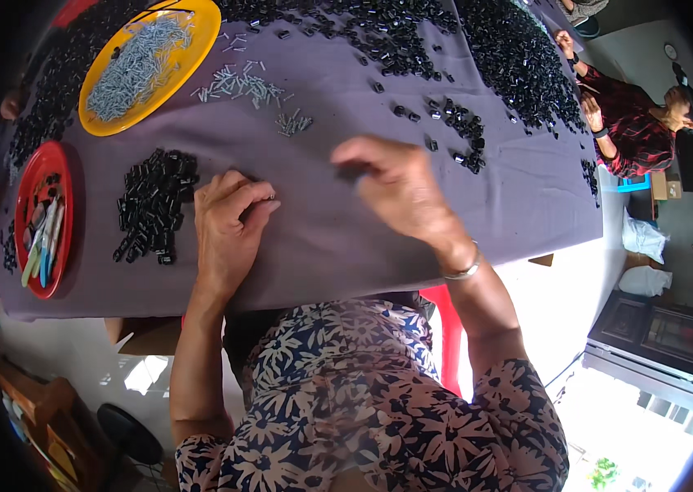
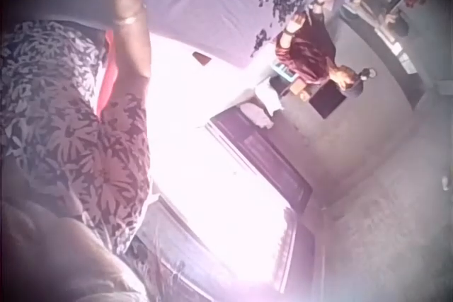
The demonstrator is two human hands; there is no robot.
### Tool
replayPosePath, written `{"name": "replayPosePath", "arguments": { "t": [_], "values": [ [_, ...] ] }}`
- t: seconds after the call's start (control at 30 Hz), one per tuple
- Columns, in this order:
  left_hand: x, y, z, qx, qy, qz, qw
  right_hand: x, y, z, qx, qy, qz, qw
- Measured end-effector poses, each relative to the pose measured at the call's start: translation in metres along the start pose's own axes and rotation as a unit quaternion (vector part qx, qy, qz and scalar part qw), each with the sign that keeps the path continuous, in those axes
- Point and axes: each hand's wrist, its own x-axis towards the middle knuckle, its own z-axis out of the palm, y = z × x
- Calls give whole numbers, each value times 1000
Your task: The person assembles small black plastic components by hand on a table.
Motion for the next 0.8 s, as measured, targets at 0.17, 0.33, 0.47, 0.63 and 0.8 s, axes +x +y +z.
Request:
{"name": "replayPosePath", "arguments": {
  "t": [0.17, 0.33, 0.47, 0.63, 0.8],
  "values": [
    [2, 1, 0, 9, -4, 0, 1000, -5, 39, -80, -205, 142, 62, 966],
    [2, 2, 0, 13, -6, 6, 1000, 12, 55, -97, -253, 95, -2, 963],
    [-2, -2, 2, 11, 4, -6, 1000, 20, 58, -89, -283, 55, -27, 957],
    [-2, 2, -2, 9, 21, 7, 1000, 24, 55, -78, -302, 29, -14, 953],
    [0, -2, 4, 7, 4, 4, 1000, 20, 27, -63, -253, 30, 1, 967]
  ]
}}
